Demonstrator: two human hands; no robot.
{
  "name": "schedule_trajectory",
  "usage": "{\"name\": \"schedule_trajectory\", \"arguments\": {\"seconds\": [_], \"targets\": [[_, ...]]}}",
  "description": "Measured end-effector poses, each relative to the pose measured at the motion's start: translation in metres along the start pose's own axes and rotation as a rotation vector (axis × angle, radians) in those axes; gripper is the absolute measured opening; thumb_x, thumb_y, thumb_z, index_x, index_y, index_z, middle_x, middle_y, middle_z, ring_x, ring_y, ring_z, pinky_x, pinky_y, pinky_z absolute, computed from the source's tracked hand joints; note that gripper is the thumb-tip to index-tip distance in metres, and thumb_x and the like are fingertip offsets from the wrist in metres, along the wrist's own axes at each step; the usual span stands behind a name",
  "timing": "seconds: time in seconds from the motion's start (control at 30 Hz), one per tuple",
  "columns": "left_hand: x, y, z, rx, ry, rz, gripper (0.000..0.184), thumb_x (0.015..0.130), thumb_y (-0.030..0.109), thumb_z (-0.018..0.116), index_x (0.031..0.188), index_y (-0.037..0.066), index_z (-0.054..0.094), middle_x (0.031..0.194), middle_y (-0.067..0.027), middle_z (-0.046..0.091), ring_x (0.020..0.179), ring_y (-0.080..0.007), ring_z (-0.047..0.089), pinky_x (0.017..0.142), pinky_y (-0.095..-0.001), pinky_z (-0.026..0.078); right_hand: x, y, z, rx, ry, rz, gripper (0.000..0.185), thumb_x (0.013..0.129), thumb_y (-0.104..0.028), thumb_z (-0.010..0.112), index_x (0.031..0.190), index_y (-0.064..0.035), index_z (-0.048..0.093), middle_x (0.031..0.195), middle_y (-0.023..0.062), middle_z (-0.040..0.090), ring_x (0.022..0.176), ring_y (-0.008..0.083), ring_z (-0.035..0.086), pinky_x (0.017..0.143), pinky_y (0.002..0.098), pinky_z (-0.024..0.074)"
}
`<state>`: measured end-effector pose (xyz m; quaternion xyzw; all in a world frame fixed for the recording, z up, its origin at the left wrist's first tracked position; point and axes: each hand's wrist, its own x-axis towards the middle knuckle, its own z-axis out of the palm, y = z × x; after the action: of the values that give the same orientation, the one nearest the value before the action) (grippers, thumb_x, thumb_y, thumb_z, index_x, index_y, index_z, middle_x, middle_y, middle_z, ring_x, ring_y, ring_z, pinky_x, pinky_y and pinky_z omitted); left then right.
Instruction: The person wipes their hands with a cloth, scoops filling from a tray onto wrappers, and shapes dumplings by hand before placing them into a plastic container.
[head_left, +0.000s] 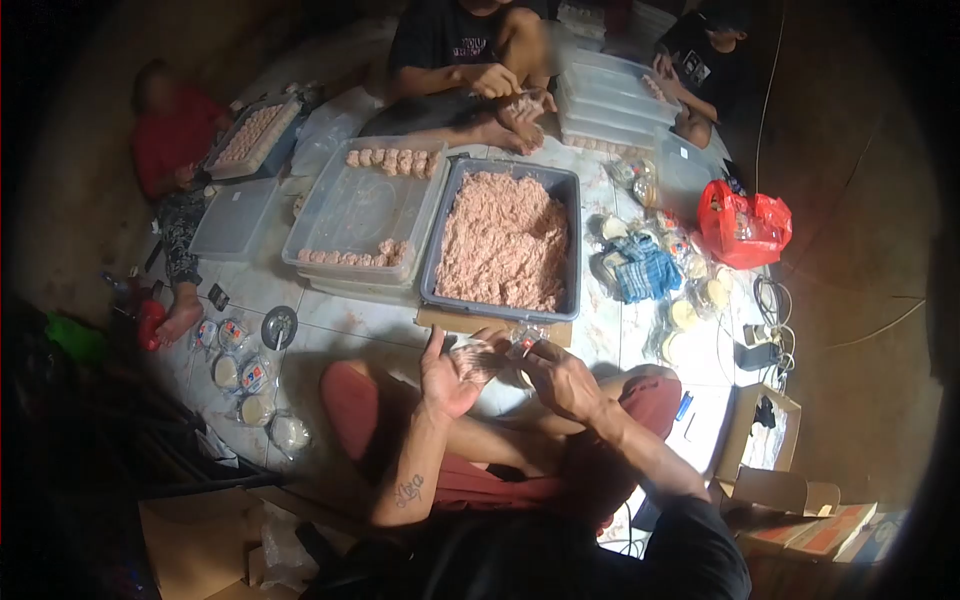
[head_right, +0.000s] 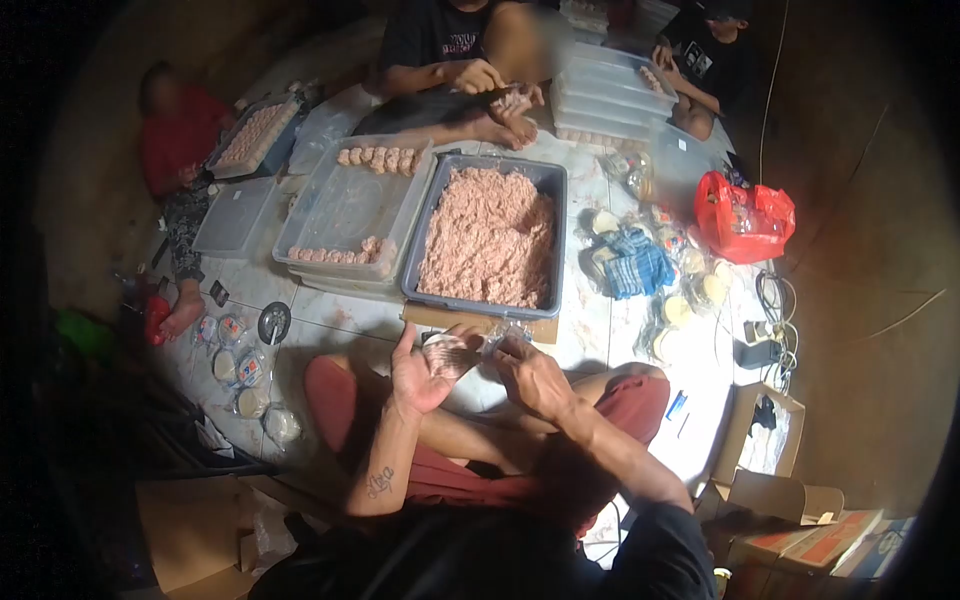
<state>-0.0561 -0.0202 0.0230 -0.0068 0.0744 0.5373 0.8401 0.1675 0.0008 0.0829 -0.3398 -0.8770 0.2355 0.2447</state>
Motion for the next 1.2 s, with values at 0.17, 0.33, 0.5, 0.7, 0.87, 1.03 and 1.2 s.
{"name": "schedule_trajectory", "arguments": {"seconds": [0.17,0.33,0.5,0.7,0.87,1.03,1.2], "targets": [[-0.002,0.005,0.017,0.028,0.054,0.245,0.068,0.102,0.053,0.041,0.134,-0.006,0.051,0.135,-0.0268,0.057,0.124,-0.0391,0.056,0.11,-0.0518,0.042,0.004,-0.03,-0.008,0.209,0.316,0.139,0.02,0.088,0.005,0.063,0.106,0.0009,0.069,0.092,0.0198,0.066,0.082,0.0355,0.068,0.069,0.0394,0.0532],[0.008,-0.002,0.023,0.202,0.182,0.352,0.062,0.104,0.048,0.041,0.134,-0.005,0.051,0.138,-0.0262,0.055,0.13,-0.0391,0.053,0.112,-0.0501,0.04,-0.005,-0.026,0.02,0.169,0.368,0.323,0.009,0.088,0.003,0.062,0.096,0.0017,0.064,0.092,0.0216,0.065,0.082,0.0396,0.066,0.071,0.0433,0.0523],[0.01,-0.011,0.031,0.469,0.178,0.368,0.053,0.102,0.029,0.054,0.14,-0.007,0.044,0.139,-0.0244,0.055,0.131,-0.0349,0.052,0.114,-0.0435,0.039,-0.001,-0.025,0.027,0.073,0.35,0.33,0.009,0.09,-0.002,0.058,0.098,0.0021,0.06,0.097,0.0251,0.062,0.09,0.0457,0.062,0.076,0.0496,0.0509],[0.009,-0.008,0.026,0.53,0.136,0.383,0.052,0.097,0.012,0.06,0.142,-0.008,0.042,0.14,-0.0255,0.054,0.132,-0.0322,0.052,0.113,-0.0404,0.039,0.006,-0.031,0.005,0.261,0.322,0.418,0.01,0.09,-0.001,0.056,0.098,0.0019,0.062,0.099,0.0257,0.063,0.089,0.045,0.063,0.075,0.0491,0.0514],[0.005,-0.012,0.043,0.622,0.108,0.385,0.055,0.095,0.008,0.064,0.142,-0.008,0.041,0.14,-0.025,0.054,0.131,-0.0316,0.053,0.111,-0.0391,0.041,0.003,-0.026,0.012,0.102,0.3,0.289,0.014,0.085,0.002,0.058,0.098,0.0015,0.062,0.098,0.0242,0.062,0.089,0.0447,0.063,0.075,0.049,0.0518],[0.005,-0.012,0.031,0.726,0.144,0.391,0.059,0.093,0.005,0.068,0.143,-0.008,0.041,0.139,-0.0243,0.055,0.127,-0.0309,0.057,0.108,-0.0372,0.045,0.001,-0.017,0.02,0.028,0.316,0.224,0.018,0.082,0.003,0.058,0.1,0.0018,0.06,0.096,0.024,0.061,0.09,0.0453,0.061,0.075,0.05,0.0509],[0.005,-0.006,0.022,0.857,0.189,0.339,0.053,0.095,0.002,0.061,0.143,-0.008,0.041,0.139,-0.0247,0.055,0.127,-0.0337,0.057,0.106,-0.0404,0.048,0.007,-0.012,0.029,-0.029,0.443,0.236,0.008,0.086,0.004,0.059,0.094,0.0016,0.063,0.09,0.0216,0.062,0.083,0.0428,0.062,0.07,0.0471,0.0509]]}}
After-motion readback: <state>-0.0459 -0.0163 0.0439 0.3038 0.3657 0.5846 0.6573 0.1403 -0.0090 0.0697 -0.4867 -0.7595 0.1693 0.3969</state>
